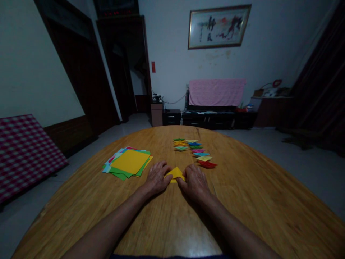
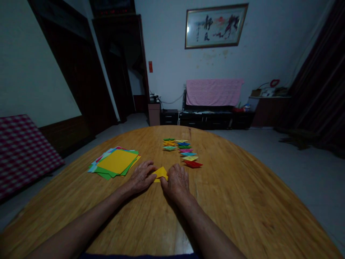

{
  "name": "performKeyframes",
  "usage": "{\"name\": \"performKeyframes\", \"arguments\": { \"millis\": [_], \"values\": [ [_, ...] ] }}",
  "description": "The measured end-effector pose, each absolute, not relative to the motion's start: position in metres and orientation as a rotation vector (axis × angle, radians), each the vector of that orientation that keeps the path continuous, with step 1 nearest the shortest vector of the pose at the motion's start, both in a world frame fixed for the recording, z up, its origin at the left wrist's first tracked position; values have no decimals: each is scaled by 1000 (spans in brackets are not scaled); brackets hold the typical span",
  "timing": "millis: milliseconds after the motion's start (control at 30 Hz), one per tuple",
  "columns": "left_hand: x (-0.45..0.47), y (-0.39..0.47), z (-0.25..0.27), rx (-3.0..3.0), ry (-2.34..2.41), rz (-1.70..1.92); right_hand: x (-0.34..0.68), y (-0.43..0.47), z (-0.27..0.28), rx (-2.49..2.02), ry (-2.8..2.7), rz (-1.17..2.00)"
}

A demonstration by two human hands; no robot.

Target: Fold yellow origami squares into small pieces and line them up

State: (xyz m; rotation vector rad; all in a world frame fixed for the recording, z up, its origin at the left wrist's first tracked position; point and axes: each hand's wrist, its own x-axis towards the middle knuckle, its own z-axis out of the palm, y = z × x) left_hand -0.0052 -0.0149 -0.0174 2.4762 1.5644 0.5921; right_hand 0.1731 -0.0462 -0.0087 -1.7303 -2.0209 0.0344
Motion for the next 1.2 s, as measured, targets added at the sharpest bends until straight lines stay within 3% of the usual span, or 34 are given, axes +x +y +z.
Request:
{"name": "performKeyframes", "arguments": {
  "millis": [333,533,667,833,1067,1200],
  "values": [
    [-3,-9,-18,2324,1509,776,174,-43,-16,-1566,-2024,-33],
    [5,-14,-6,1546,1161,1038,171,-39,-15,-1312,-1856,118],
    [10,-18,-1,1107,901,1081,167,-34,-14,-1320,-1494,426],
    [13,-19,-1,984,808,1081,162,-38,-6,-1030,-1451,894],
    [17,-22,2,975,867,1047,160,-37,-12,-1085,-1422,712],
    [14,-22,10,1286,1131,1188,168,-36,-11,-1189,-1592,441]
  ]
}}
